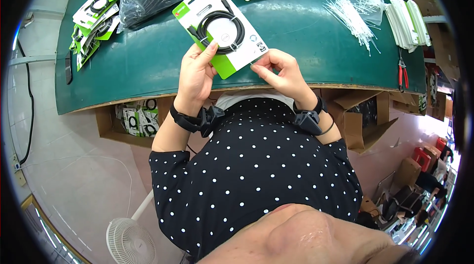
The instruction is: The person places a cable onto a cardboard backing, threads a zip tie through the holes to secure it, and pulls the tie tight. After turning the package over to check the back, they set it aside and pick up another cable to repeat the process.
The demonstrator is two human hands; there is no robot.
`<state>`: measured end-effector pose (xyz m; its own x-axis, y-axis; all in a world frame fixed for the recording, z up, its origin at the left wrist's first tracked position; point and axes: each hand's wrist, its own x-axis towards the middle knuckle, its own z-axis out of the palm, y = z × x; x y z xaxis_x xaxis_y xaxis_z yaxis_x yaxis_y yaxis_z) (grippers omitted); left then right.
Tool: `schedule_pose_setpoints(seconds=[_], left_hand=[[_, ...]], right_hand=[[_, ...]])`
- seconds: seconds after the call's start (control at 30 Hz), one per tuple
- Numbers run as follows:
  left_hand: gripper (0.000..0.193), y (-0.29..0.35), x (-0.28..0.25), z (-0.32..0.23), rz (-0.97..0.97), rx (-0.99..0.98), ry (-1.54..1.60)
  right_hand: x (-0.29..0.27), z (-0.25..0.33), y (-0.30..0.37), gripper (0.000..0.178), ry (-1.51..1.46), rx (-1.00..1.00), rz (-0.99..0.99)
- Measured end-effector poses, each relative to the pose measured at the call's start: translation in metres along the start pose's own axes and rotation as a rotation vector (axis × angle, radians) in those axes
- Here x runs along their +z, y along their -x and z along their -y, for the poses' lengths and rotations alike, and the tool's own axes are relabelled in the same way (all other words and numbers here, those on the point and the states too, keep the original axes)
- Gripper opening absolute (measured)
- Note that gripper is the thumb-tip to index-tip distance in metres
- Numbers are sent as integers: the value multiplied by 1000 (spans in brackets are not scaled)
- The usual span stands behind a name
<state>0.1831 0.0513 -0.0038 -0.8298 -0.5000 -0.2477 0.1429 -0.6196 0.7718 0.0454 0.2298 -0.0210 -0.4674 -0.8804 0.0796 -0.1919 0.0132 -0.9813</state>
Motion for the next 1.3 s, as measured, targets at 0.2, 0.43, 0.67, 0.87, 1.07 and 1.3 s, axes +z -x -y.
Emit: schedule_pose_setpoints(seconds=[0.2, 0.43, 0.67, 0.87, 1.07, 1.3], left_hand=[[25, 7, 0, -2, -2, -15, -32], [30, 16, 4, 3, 79, -24, -279], [34, 7, 8, 12, 78, 51, -390], [34, 4, 1, 15, 108, 59, -302], [33, 4, -6, 10, 124, 80, -259], [31, 4, -25, 1, 55, 6, -318]], right_hand=[[-9, 1, 3, 11, -326, 218, 80], [-16, 10, -19, 60, -323, 63, -176], [13, 20, -24, 69, -400, 94, -144], [15, 16, -29, 64, -266, 179, -190], [19, 11, -43, 61, -373, 225, -198], [22, 45, -62, 52, 458, -130, -201]])
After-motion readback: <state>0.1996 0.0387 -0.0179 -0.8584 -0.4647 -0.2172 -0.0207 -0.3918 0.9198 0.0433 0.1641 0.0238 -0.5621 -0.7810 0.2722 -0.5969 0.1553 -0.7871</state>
